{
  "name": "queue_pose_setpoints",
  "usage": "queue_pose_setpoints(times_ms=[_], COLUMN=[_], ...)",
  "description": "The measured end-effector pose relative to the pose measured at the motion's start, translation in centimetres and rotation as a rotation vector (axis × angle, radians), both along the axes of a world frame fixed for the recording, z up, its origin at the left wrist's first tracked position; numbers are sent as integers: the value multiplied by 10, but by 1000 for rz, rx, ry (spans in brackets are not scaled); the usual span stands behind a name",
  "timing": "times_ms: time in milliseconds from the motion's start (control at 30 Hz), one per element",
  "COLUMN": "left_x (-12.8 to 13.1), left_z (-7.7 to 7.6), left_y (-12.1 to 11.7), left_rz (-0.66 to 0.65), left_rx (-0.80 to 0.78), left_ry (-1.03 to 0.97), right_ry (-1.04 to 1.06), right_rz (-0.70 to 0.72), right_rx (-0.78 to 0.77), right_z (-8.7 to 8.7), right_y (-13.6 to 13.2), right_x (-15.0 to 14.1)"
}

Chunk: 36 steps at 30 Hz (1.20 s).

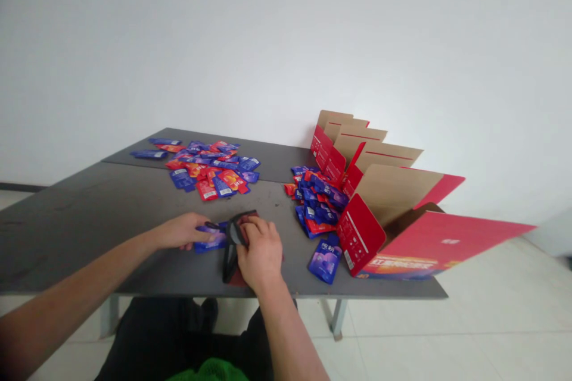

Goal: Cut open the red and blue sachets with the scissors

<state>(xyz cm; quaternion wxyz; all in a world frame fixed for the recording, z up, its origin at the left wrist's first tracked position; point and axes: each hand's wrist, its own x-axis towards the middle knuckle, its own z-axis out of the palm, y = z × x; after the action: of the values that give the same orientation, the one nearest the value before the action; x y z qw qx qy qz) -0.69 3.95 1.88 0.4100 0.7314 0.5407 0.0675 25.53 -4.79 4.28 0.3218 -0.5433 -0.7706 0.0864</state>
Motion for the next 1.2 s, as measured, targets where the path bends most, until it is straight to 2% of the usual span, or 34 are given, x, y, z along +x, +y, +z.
queue_pose_setpoints(times_ms=[67,133,200,333,533,633,700,833,900,933,1000,1067,1133,1200], left_x=[-1,-1,0,6,7,5,5,4,4,4,3,3,3,3], left_z=[-2,-6,-10,-13,-9,-10,-11,-14,-15,-15,-15,-15,-15,-15], left_y=[-3,-9,-18,-43,-60,-59,-57,-55,-56,-56,-57,-57,-57,-56], left_rz=[-40,-90,-49,119,105,103,102,111,111,108,106,94,78,59], left_rx=[84,233,384,525,582,590,598,607,609,609,605,600,603,610], left_ry=[-39,-82,-74,85,83,47,31,88,106,94,49,7,-16,-24], right_ry=[-88,-183,-261,-351,-410,-371,-295,-179,-161,-164,-186,-213,-242,-266], right_rz=[176,307,336,148,-202,-244,-122,326,440,449,372,191,0,-115], right_rx=[33,22,-17,-107,-159,-154,-88,-31,-67,-84,-97,-89,-86,-92], right_z=[5,3,-4,-19,-16,-7,0,3,-4,-9,-20,-27,-28,-23], right_y=[16,32,42,48,42,45,52,72,76,76,68,57,47,40], right_x=[-19,-34,-40,-29,-3,-4,-12,-37,-44,-46,-43,-36,-29,-27])
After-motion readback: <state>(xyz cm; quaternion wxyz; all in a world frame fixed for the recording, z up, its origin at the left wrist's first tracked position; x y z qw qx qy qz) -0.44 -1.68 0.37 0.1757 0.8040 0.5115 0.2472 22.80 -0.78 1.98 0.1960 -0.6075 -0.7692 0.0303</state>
